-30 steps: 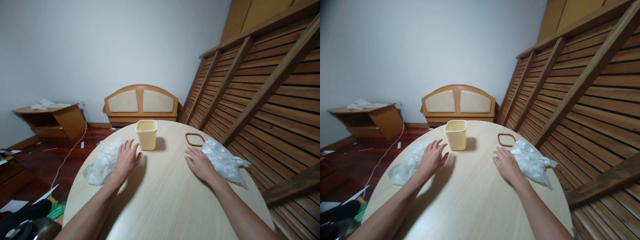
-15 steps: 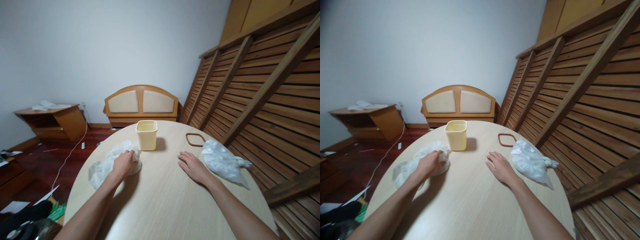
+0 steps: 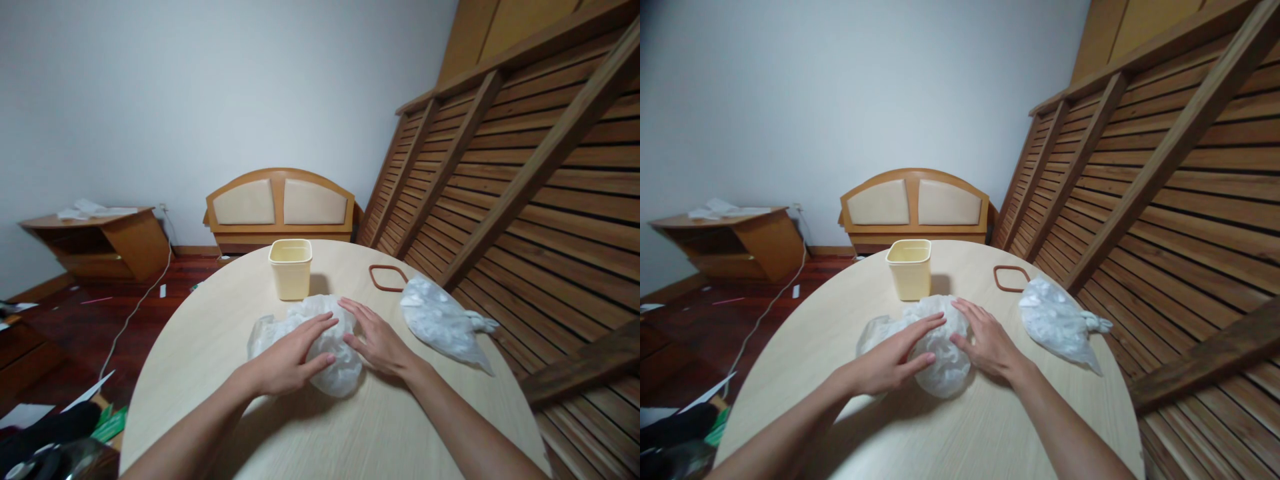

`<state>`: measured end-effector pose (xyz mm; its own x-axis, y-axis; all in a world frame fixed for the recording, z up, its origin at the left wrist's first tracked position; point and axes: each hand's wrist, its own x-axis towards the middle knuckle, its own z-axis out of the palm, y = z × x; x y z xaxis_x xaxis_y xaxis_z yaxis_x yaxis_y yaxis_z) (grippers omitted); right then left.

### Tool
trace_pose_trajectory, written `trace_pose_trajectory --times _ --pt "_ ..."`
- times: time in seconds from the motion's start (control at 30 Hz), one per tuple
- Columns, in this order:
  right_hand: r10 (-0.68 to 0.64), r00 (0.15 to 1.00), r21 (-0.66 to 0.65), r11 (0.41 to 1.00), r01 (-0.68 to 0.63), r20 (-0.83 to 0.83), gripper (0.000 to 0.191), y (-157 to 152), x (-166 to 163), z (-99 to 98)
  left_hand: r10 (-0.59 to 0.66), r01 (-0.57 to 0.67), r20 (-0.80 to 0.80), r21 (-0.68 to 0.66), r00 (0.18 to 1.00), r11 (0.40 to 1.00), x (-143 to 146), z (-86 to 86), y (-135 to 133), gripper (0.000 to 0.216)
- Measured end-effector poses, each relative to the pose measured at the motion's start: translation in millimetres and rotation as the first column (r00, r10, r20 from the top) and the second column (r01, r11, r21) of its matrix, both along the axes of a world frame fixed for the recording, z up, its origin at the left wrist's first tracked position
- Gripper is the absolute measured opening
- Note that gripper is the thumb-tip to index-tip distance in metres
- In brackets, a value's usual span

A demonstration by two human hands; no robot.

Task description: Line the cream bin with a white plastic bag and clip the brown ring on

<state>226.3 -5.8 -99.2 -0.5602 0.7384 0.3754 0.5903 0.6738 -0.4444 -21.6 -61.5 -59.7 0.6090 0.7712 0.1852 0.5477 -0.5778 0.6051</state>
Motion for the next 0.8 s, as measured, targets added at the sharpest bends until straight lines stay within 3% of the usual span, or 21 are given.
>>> trace_pose_trajectory --times 0.1,0.2,0.33,0.43,0.53,0.63,0.73,0.8 --pt "0.079 0.996 0.018 0.997 -0.079 0.044 0.085 -3.0 0.3 2.4 0.124 -0.127 0.03 0.132 0.992 0.983 -11.1 2.5 9.4 0.044" --pt "0.159 0.98 0.016 0.987 -0.162 0.121 0.086 -4.7 -0.6 4.3 0.298 -0.286 -0.028 0.214 0.954 0.934 -26.2 1.1 23.4 0.034" --pt "0.154 0.973 0.019 0.987 -0.159 0.172 0.044 0.1 1.9 0.6 0.389 -0.374 -0.113 0.131 0.914 0.918 -40.6 -5.8 37.9 0.035" --pt "0.052 0.987 0.052 0.997 -0.061 0.151 0.024 14.2 13.9 -10.4 0.33 -0.328 -0.067 0.033 0.942 0.944 -43.7 -9.1 41.3 0.039" --pt "-0.103 0.992 0.127 0.988 0.093 0.074 0.029 32.8 31.6 -22.8 0.22 -0.22 0.018 -0.005 0.975 0.975 -44.2 -7.0 39.0 0.037" --pt "-0.234 0.971 0.203 0.95 0.238 -0.047 0.041 43.6 43.7 -25.9 0.095 -0.095 0.003 -0.044 0.995 0.995 -45.0 -3.6 35.3 0.043" --pt "-0.254 0.955 0.256 0.923 0.287 -0.153 0.045 38.8 42.4 -15.9 0.032 -0.036 -0.065 -0.073 0.997 0.997 -44.3 -7.1 34.9 0.064" --pt "-0.189 0.965 0.273 0.933 0.235 -0.184 0.035 28.3 35.0 -5.2 0.02 -0.024 -0.102 -0.042 0.995 0.999 -41.6 -14.1 36.9 0.061"
